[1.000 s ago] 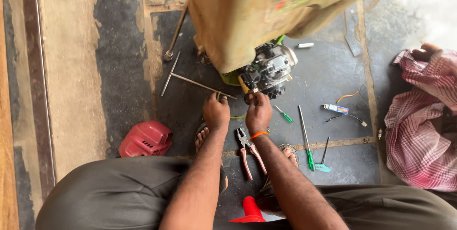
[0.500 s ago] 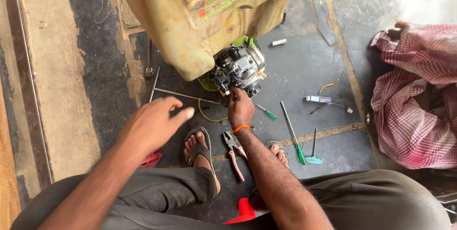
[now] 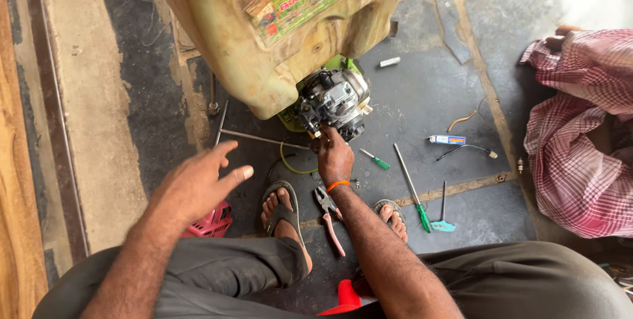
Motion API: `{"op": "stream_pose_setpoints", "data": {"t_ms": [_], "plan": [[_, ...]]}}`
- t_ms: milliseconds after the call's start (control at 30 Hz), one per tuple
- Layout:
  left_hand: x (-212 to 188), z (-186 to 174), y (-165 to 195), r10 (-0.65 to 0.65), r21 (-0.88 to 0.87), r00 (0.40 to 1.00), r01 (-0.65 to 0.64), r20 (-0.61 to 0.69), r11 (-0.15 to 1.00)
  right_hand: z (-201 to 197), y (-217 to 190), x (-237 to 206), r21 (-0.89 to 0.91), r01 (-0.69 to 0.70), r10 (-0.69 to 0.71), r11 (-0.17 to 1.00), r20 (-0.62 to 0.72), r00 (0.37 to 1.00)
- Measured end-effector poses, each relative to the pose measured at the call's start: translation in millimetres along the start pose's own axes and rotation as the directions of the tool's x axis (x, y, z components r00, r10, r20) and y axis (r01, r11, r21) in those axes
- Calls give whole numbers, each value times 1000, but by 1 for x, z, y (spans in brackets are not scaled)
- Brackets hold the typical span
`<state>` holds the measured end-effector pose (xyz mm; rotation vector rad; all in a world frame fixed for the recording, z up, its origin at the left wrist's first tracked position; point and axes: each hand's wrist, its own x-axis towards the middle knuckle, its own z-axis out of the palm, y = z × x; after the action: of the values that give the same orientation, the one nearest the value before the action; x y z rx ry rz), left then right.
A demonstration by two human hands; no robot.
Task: The person sits on the floor and uses a T-handle wrench to loosen a bolt on a small engine. They then use pliers to adjust a hose connected to the engine and continue manipulating engine components by hand.
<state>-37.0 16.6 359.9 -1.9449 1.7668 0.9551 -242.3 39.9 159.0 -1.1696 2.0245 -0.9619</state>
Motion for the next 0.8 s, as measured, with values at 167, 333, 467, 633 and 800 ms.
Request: {"op": "stream_pose_setpoints", "data": {"t_ms": [167, 333, 467, 633, 800], "plan": [[2, 9, 2, -17, 18, 998, 15, 67, 1000, 0, 1, 0, -24, 40, -40, 999, 20, 999], [4, 10, 3, -20, 66, 997, 15, 71, 998, 1, -2, -1, -64, 56, -56, 996, 7, 998], [6, 11, 4, -28, 90, 995, 19, 95, 996, 2, -3, 0, -51, 23, -22, 998, 28, 999], [7, 13, 5, -25, 82, 993, 15, 115, 996, 1, -2, 3, -13, -55, 55, 998, 73, 996], [7, 12, 7, -10, 92, 994, 0, 110, 996, 0, -3, 3, -13, -6, 7, 1000, 46, 999]]}}
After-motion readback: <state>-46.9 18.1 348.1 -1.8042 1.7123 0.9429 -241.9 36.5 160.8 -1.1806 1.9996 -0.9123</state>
